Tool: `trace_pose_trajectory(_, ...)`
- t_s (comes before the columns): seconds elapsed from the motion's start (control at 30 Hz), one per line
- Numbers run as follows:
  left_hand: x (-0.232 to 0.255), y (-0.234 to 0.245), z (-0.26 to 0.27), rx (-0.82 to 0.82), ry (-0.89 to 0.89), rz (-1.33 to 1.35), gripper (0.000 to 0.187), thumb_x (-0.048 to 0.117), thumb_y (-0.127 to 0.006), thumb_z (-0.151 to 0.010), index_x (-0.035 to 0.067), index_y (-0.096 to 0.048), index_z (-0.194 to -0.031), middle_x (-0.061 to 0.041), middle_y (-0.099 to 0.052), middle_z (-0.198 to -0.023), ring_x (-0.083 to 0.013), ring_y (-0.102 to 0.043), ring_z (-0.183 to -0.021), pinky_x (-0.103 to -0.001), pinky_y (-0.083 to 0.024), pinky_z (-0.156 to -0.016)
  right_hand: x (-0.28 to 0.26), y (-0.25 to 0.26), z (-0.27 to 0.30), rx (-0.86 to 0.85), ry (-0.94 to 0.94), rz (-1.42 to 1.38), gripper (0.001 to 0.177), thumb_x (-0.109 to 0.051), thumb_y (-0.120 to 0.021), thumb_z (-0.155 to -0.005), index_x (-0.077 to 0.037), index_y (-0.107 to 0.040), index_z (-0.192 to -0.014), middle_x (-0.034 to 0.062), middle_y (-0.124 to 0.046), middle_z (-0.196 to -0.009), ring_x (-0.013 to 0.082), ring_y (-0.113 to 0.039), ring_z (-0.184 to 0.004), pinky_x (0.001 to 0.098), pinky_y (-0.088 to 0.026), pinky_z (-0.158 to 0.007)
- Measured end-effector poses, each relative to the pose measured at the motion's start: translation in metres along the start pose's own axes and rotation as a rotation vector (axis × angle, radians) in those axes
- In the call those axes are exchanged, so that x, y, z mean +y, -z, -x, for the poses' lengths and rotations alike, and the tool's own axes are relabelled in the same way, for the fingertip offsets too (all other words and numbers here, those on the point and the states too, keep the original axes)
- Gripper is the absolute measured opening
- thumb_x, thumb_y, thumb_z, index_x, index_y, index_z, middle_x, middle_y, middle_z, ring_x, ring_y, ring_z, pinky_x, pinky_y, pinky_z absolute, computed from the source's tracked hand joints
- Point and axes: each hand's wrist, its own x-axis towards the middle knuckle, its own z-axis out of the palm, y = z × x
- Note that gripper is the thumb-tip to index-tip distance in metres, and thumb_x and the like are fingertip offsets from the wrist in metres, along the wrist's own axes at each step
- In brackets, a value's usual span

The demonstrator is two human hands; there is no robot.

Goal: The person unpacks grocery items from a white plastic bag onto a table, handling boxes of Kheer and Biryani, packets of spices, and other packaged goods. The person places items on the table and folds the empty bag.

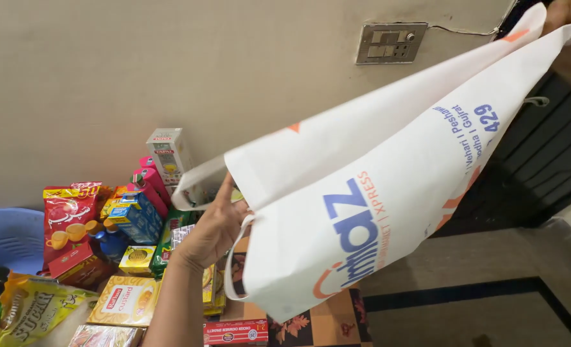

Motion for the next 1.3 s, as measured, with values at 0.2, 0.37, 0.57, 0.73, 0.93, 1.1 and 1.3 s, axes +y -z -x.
trace_pose_trajectory(0.2,0.003,-0.035,-0.013,0.031,-0.025,-0.199,0.113,-0.016,-0.070,-0.070,0.015,-0.016,-0.165,-0.025,-0.066,-0.132,-0.0191,-0.063,-0.093,-0.033,-0.055,-0.085,0.015,-0.019,0.006,0.042,-0.006,-0.013,0.013,-0.007,-0.057,-0.118,-0.009,-0.045,-0.113,0.0123,-0.062,-0.122,0.0258,-0.069,-0.117,0.0347,-0.064,-0.105)
trace_pose_trajectory(0.37,-0.028,-0.045,-0.017,0.114,0.016,-0.198,0.043,-0.007,-0.080,-0.075,0.014,-0.052,-0.099,-0.009,-0.067,-0.111,-0.0280,-0.062,-0.113,-0.043,-0.050,-0.097,0.027,-0.012,0.026,0.141,-0.087,-0.057,0.027,0.004,-0.061,-0.114,-0.016,-0.044,-0.110,0.0007,-0.061,-0.117,0.0135,-0.067,-0.113,0.0264,-0.062,-0.106)
trace_pose_trajectory(0.57,-0.017,-0.116,-0.037,0.077,0.299,-0.450,0.065,-0.005,-0.087,-0.059,0.013,-0.078,-0.121,-0.014,-0.076,-0.106,-0.0245,-0.071,-0.085,-0.032,-0.062,-0.081,0.034,-0.009,0.042,0.232,-0.088,0.223,0.028,0.017,-0.059,-0.123,0.006,-0.035,-0.130,0.0313,-0.055,-0.128,0.0499,-0.064,-0.119,0.0558,-0.059,-0.098)
trace_pose_trajectory(0.73,0.026,-0.113,-0.044,0.179,0.304,-0.768,0.047,0.002,-0.089,-0.067,0.018,-0.085,-0.111,-0.010,-0.079,-0.086,-0.0162,-0.061,-0.058,-0.027,-0.053,-0.053,0.073,0.022,0.076,0.180,-0.213,0.019,0.023,0.003,-0.067,-0.103,-0.010,-0.051,-0.113,0.0087,-0.062,-0.118,0.0217,-0.067,-0.107,0.0328,-0.060,-0.098)
trace_pose_trajectory(0.93,0.068,-0.105,-0.062,0.286,0.002,-0.939,0.017,0.010,-0.084,-0.079,0.004,-0.084,-0.095,-0.009,-0.077,-0.077,-0.0136,-0.060,-0.057,-0.024,-0.051,-0.054,0.029,-0.010,0.095,0.042,-0.342,0.223,0.023,0.020,-0.062,-0.089,0.011,-0.066,-0.110,0.0249,-0.072,-0.113,0.0335,-0.070,-0.103,0.0431,-0.056,-0.102)
trace_pose_trajectory(1.1,0.067,-0.151,-0.085,0.110,-0.263,-1.030,0.009,0.009,-0.081,-0.081,0.005,-0.082,-0.089,-0.001,-0.076,-0.073,-0.0069,-0.063,-0.061,-0.022,-0.053,-0.057,-0.159,-0.139,0.006,-0.029,-0.572,0.354,0.095,-0.013,-0.074,-0.067,-0.010,-0.036,-0.155,0.0165,-0.048,-0.155,0.0403,-0.039,-0.146,0.0631,-0.031,-0.117)
trace_pose_trajectory(1.3,0.072,-0.185,-0.118,-0.024,-0.482,-1.310,0.013,0.021,-0.078,-0.078,0.027,-0.079,-0.090,0.002,-0.078,-0.083,-0.0262,-0.075,-0.084,-0.038,-0.056,-0.078,-0.156,-0.233,0.005,-0.261,-0.091,0.132,0.121,-0.017,-0.099,-0.057,-0.001,-0.031,-0.156,0.0270,-0.039,-0.159,0.0528,-0.052,-0.127,0.0617,-0.041,-0.108)
